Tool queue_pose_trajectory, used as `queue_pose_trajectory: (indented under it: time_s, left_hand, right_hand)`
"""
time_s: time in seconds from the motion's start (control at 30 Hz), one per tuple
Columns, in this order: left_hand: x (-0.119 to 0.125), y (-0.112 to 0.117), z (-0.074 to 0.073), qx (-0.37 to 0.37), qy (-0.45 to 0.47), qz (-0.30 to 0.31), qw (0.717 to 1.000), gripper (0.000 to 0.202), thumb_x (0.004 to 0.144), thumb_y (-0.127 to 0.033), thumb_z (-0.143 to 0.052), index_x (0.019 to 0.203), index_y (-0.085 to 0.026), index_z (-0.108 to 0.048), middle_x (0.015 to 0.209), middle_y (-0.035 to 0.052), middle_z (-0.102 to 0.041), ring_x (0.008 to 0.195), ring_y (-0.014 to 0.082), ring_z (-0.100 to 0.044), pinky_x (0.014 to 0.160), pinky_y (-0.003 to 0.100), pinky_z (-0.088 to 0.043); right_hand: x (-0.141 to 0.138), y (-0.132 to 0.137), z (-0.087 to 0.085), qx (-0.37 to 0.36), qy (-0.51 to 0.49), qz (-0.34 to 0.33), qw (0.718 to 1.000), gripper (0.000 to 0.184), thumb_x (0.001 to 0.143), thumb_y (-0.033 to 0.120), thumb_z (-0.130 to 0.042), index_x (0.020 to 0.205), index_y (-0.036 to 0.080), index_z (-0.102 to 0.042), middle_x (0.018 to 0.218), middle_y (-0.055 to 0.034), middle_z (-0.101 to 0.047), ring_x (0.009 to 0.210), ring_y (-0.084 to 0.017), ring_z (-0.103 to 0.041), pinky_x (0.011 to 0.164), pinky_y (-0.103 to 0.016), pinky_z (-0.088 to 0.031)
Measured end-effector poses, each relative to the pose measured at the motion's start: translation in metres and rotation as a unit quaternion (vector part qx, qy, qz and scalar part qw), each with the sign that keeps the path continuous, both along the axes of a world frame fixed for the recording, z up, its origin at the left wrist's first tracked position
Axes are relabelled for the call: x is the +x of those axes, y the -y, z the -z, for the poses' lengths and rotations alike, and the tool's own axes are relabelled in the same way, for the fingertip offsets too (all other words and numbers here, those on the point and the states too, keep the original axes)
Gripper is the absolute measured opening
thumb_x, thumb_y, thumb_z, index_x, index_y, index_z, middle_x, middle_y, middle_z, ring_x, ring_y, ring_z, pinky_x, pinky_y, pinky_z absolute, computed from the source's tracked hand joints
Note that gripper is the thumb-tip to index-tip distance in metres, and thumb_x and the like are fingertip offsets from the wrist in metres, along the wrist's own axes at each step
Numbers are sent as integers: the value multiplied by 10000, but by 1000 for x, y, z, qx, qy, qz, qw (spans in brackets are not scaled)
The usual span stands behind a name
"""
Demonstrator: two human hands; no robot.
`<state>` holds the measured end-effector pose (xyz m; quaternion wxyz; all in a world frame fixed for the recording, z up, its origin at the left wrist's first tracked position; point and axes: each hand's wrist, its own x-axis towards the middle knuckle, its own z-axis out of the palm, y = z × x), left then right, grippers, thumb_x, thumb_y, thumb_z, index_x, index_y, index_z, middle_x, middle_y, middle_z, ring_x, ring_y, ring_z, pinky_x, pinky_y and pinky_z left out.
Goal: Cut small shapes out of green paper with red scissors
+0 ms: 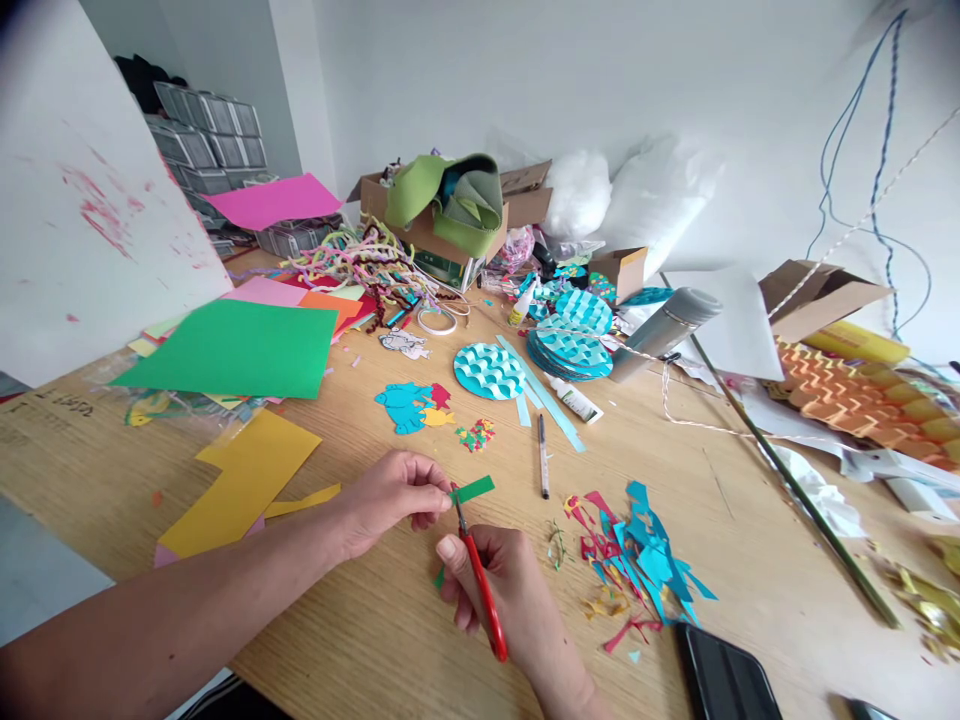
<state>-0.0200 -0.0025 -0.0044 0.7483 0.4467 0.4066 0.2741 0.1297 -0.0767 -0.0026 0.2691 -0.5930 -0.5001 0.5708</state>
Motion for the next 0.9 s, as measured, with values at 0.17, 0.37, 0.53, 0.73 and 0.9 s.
queue_pose_trajectory:
  time_s: [0.17, 0.37, 0.53, 0.73, 0.9]
  left_hand:
    - [1, 1, 1, -2, 5, 5, 1000, 177, 584, -271, -686, 648, -136, -591, 528, -23, -545, 485, 78, -461, 512, 239, -355]
    - [1, 1, 0, -6, 11, -6, 1000, 168, 582, -259, -685, 637, -137, -582, 508, -30, -536, 476, 74, -454, 502, 233, -342]
    - [0, 2, -2, -3, -3, 1, 1000, 156, 584, -249, -677, 629, -140, -574, 506, -31, -542, 470, 72, -454, 507, 231, -351]
    - [0, 2, -2, -3, -6, 3, 1000, 148, 579, -242, -670, 617, -145, -564, 503, -32, -539, 471, 70, -454, 506, 228, -355]
    - [0, 0, -1, -5, -2, 0, 1000, 138, 583, -239, -659, 629, -145, -568, 506, -31, -538, 479, 75, -460, 505, 232, -357]
  right_hand:
    - [1, 0, 6, -8, 5, 14, 1000, 600, 687, 731, -581, 558, 145, -559, 381, 11, -513, 313, -81, -466, 338, -177, -350]
    - [1, -1, 7, -10, 9, 9, 1000, 623, 703, 753, -535, 556, 147, -550, 384, 11, -512, 312, -77, -464, 337, -174, -352]
    - [1, -1, 3, -4, 8, 1, 1000, 609, 711, 740, -542, 579, 146, -553, 416, 6, -534, 333, -84, -490, 355, -178, -377]
    - [0, 0, 0, -6, -2, 0, 1000, 602, 739, 728, -522, 580, 148, -548, 422, 11, -530, 332, -78, -484, 351, -172, -365]
    - [0, 0, 1, -13, -10, 5, 1000, 604, 726, 726, -543, 570, 142, -548, 412, 12, -524, 323, -74, -479, 335, -162, -351]
